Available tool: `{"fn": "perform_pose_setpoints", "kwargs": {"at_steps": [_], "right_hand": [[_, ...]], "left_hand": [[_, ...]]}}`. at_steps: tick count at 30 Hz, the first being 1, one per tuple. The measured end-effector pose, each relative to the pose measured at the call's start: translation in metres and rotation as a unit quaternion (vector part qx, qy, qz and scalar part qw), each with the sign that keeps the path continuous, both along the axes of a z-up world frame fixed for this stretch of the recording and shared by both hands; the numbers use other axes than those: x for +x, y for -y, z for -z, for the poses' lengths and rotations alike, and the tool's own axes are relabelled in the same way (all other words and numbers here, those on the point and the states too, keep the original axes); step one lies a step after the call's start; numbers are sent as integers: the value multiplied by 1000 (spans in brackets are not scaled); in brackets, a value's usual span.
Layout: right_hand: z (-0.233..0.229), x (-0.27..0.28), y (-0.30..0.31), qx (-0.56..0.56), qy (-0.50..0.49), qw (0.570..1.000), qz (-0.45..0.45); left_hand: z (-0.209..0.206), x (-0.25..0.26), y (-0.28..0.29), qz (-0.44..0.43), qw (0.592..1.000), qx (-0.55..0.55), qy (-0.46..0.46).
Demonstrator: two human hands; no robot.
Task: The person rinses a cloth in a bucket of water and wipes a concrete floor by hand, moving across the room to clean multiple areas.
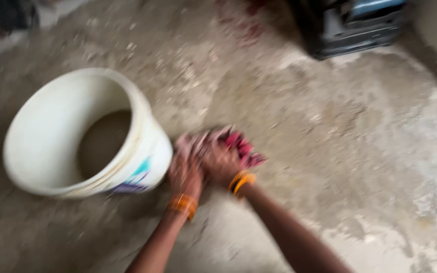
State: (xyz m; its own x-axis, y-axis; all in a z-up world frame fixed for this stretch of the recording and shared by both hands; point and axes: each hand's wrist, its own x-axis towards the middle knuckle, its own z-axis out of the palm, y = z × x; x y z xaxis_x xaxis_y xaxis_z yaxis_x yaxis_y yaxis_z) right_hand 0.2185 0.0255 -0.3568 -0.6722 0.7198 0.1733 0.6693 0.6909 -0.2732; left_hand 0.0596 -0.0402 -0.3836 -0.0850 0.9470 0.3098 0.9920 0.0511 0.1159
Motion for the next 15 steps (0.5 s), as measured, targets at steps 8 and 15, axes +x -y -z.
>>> {"fn": "perform_pose_setpoints", "kwargs": {"at_steps": [8,15], "right_hand": [[-27,-15,-9,-9,63,997,48],[-22,-65,177,-49,31,993,99]], "left_hand": [[-19,-10,-25,82,994,-52,47],[-22,-74,120,146,980,-134,23]]}}
